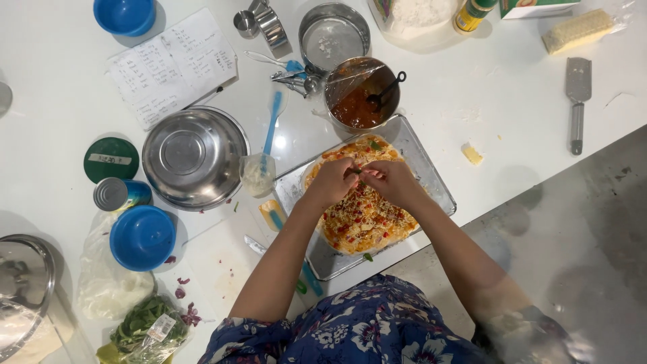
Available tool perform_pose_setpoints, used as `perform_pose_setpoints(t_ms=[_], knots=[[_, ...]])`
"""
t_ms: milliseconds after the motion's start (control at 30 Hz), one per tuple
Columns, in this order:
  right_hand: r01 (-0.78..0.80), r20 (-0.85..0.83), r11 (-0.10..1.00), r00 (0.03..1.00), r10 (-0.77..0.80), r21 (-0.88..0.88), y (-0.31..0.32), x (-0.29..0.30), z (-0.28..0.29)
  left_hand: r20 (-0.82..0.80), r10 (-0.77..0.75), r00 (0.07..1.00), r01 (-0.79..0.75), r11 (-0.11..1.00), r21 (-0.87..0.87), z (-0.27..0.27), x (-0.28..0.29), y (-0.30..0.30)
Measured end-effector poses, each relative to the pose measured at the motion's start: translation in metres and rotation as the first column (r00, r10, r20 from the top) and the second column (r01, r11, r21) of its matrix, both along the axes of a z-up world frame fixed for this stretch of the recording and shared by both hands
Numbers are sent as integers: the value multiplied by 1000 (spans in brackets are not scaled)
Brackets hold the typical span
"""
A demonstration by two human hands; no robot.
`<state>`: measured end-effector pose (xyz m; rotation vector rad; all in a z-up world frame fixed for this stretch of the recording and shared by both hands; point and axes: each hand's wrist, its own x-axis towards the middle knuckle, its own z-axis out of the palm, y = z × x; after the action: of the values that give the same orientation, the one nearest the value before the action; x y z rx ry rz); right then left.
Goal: Adding toppings including fresh herbs and grated cheese to a pizza on a baking sheet.
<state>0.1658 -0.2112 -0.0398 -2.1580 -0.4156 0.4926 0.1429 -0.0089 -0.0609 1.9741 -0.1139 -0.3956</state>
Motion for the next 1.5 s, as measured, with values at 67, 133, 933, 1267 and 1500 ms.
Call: perform_pose_setpoints(t_ms=[67, 133, 933, 1267, 1500], knots=[[16, 31, 1000, 999, -16, 5, 4, 0, 0, 45, 7, 999, -8, 999, 36, -4, 1, 0], [30, 57, 1000, 998, -30, 10, 8, 0, 4, 86, 14, 996, -20, 997, 71, -3, 1, 2], [-90, 112, 994, 990, 82, 68, 80, -6, -81, 6, 558, 829, -558, 828, 58, -30, -80, 74], [-158, 158, 984, 973, 168, -78, 79, 1, -77, -27, 522, 853, -520, 853, 53, -57, -78, 70], [-61, -118, 977, 989, 86, 205, 61, 8, -64, -49, 483, 874, -478, 874, 86, -34, -63, 56]])
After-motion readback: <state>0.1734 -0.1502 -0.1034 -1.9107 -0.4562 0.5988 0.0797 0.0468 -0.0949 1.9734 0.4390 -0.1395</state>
